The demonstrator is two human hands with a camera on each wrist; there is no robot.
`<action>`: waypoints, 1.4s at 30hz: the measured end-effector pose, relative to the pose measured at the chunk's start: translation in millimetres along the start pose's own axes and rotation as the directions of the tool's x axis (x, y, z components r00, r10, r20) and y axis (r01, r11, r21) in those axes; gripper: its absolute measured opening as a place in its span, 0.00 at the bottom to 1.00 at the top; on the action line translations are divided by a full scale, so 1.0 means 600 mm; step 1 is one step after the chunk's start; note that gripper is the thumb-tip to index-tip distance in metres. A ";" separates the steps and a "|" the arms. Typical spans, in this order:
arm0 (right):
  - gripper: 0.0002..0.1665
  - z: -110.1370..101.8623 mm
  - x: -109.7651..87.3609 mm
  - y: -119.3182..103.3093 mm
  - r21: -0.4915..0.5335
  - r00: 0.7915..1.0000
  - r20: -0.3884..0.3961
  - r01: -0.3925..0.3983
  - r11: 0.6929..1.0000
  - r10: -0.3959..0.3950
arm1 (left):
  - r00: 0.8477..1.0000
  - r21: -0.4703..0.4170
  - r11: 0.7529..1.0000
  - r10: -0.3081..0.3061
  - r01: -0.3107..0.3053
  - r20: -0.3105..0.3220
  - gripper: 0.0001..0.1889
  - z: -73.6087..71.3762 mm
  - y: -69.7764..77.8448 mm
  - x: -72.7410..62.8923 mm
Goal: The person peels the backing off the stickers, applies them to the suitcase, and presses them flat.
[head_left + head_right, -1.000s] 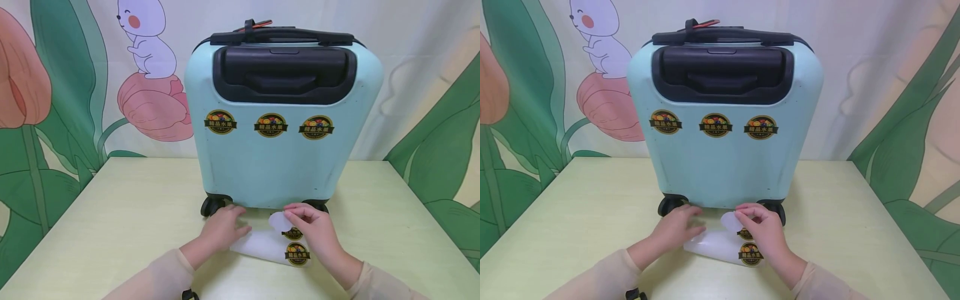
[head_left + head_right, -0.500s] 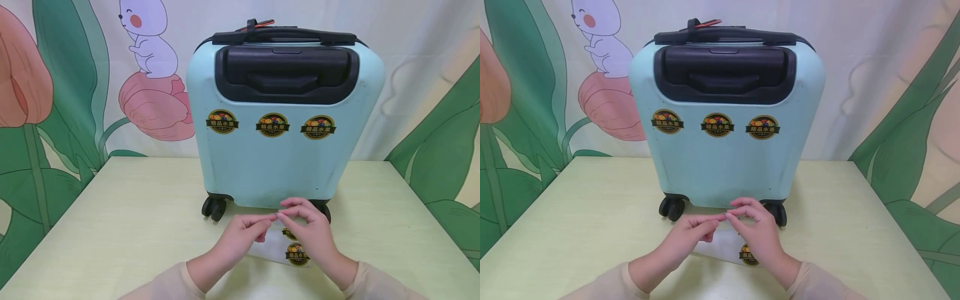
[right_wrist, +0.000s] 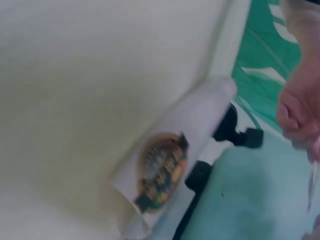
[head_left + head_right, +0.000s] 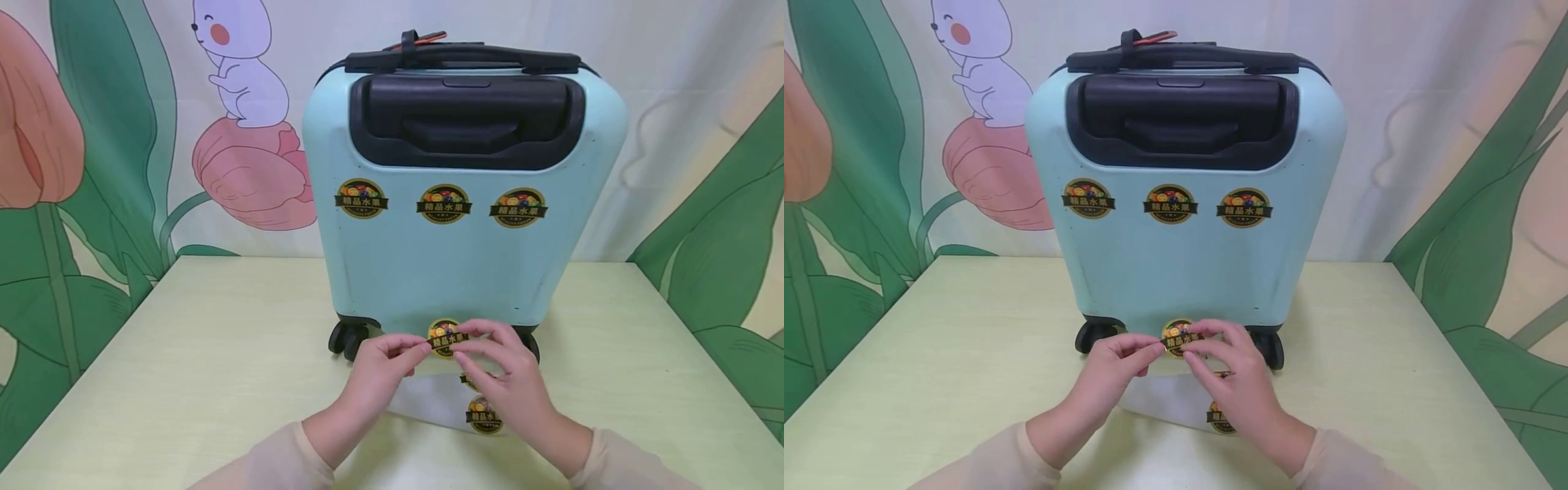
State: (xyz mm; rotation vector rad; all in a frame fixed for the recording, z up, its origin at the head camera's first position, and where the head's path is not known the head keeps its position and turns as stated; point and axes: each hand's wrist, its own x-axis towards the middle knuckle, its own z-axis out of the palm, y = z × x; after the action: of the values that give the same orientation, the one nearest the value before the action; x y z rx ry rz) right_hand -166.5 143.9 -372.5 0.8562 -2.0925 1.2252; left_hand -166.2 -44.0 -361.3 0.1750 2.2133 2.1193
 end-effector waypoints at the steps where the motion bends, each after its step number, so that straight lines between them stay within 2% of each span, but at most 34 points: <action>1: 0.14 -0.004 0.004 -0.001 0.007 0.999 -0.014 -0.046 0.999 0.046 | 1.000 0.006 1.000 0.011 -0.011 -0.014 0.11 -0.002 0.001 0.001; 3: 0.13 -0.010 0.011 -0.002 0.023 0.987 -0.026 -0.160 0.987 0.160 | 0.999 0.014 1.000 0.028 -0.028 -0.032 0.10 -0.005 0.002 0.003; 7: 0.14 -0.018 0.016 -0.003 0.038 0.928 0.015 -0.373 0.927 0.373 | 0.997 0.031 0.998 0.057 -0.056 -0.044 0.09 -0.011 0.003 0.004; 10: 0.14 -0.019 0.018 -0.002 0.051 0.888 0.054 -0.460 0.887 0.457 | 0.996 0.035 0.997 0.074 -0.073 -0.047 0.08 -0.014 0.003 0.006; 13: 0.12 -0.018 0.019 -0.001 0.073 0.866 0.073 -0.500 0.863 0.495 | 0.995 0.031 0.996 0.082 -0.080 -0.049 0.08 -0.015 0.003 0.007; 22: 0.05 -0.013 0.017 -0.001 0.103 0.855 0.081 -0.518 0.849 0.512 | 0.992 0.059 0.992 0.117 -0.114 -0.047 0.07 -0.019 -0.001 0.007; 27: 0.04 -0.009 0.018 -0.004 0.116 0.861 0.092 -0.508 0.854 0.500 | 0.981 0.118 0.977 0.185 -0.177 -0.061 0.05 -0.025 -0.006 0.006; 30: 0.05 -0.005 0.020 -0.005 0.120 0.870 0.094 -0.493 0.862 0.484 | 0.967 0.148 0.961 0.246 -0.233 -0.073 0.05 -0.029 -0.011 0.009; 34: 0.05 -0.002 0.023 -0.009 0.105 0.883 0.089 -0.468 0.878 0.460 | 0.934 0.235 0.917 0.350 -0.324 -0.078 0.04 -0.033 -0.019 0.013; 36: 0.04 0.000 0.025 -0.011 0.099 0.890 0.087 -0.454 0.886 0.447 | 0.910 0.316 0.872 0.411 -0.374 -0.057 0.04 -0.038 -0.018 0.013; 37: 0.04 0.001 0.027 -0.012 0.095 0.894 0.086 -0.447 0.890 0.440 | 0.894 0.362 0.841 0.446 -0.402 -0.044 0.05 -0.041 -0.016 0.013; 39: 0.04 0.003 0.031 -0.016 0.090 0.900 0.090 -0.433 0.897 0.426 | 0.852 0.449 0.764 0.524 -0.462 -0.015 0.07 -0.051 -0.009 0.015; 41: 0.03 0.005 0.039 -0.021 0.093 0.912 0.089 -0.409 0.908 0.401 | 0.794 0.520 0.683 0.607 -0.513 -0.013 0.10 -0.065 0.002 0.020; 42: 0.03 0.006 0.043 -0.024 0.100 0.917 0.088 -0.396 0.913 0.388 | 0.762 0.544 0.650 0.647 -0.531 -0.028 0.11 -0.072 0.008 0.023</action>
State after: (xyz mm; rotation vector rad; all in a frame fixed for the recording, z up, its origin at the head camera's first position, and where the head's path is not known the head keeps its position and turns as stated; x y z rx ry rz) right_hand -172.5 129.0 -347.3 0.5417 -2.3424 1.5554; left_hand -185.7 -85.0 -354.0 0.8552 3.1717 1.7548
